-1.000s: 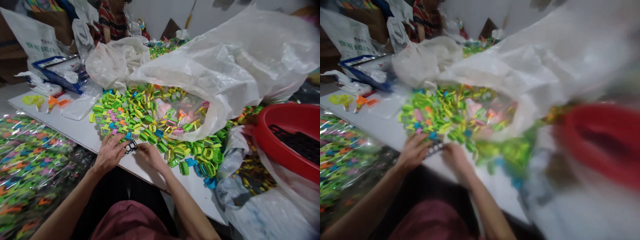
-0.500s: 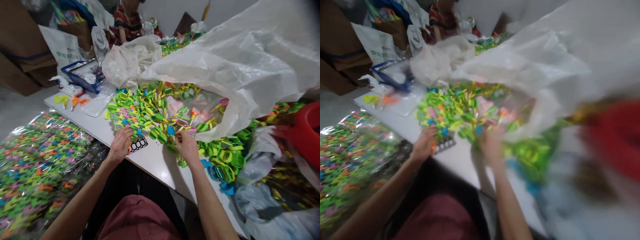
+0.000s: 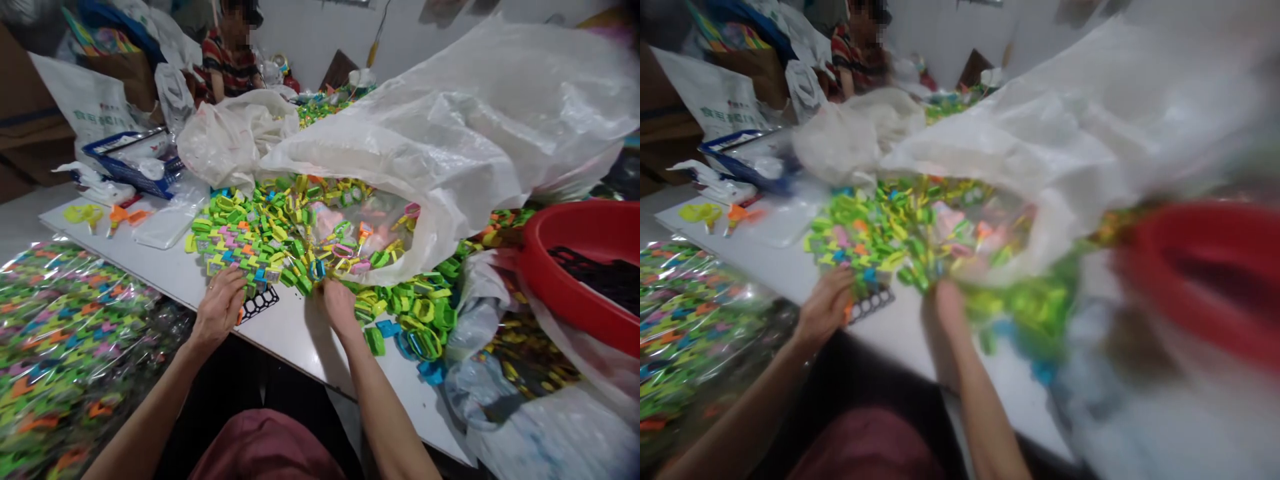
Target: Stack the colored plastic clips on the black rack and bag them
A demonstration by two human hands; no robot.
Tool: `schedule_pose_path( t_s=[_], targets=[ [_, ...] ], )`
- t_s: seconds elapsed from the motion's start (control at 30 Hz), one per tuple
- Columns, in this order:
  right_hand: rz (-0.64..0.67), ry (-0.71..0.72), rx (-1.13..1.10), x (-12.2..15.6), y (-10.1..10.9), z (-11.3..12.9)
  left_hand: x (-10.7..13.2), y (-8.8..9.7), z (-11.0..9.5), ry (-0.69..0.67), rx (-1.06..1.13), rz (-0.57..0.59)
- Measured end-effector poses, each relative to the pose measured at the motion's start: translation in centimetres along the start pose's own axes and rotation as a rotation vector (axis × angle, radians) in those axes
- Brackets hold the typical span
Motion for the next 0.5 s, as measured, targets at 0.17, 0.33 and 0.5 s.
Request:
schedule_pose_path(
  t_s=[0.17,0.33,0.5],
  targets=[
    [-0.052,-0.003,-0.054,1.1,-0.9,0.9,-1.2,0.2,-0.7,0.090,-0.052,-0.015],
    [-0.211,-0.045,-0.432,1.2,0.5,-1.8,-0.9,-0.4,-0.4,0.073,-0.058,-0.036],
    [-0.284,0.203,-1.104,3.0,1.3,1.6,-0.9,-0.3,0.0,0.121,0.006,-0.010]
  ],
)
Point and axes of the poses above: each hand's wrist, its own x-axis away from the middle knuckle, its own y-axis out of the back of the hand, z = x × y, the point moved 8 cm from there along -x, towards the middle knuckle, and after that the axes turned 1 degree about -z, right-handed, at the moved point
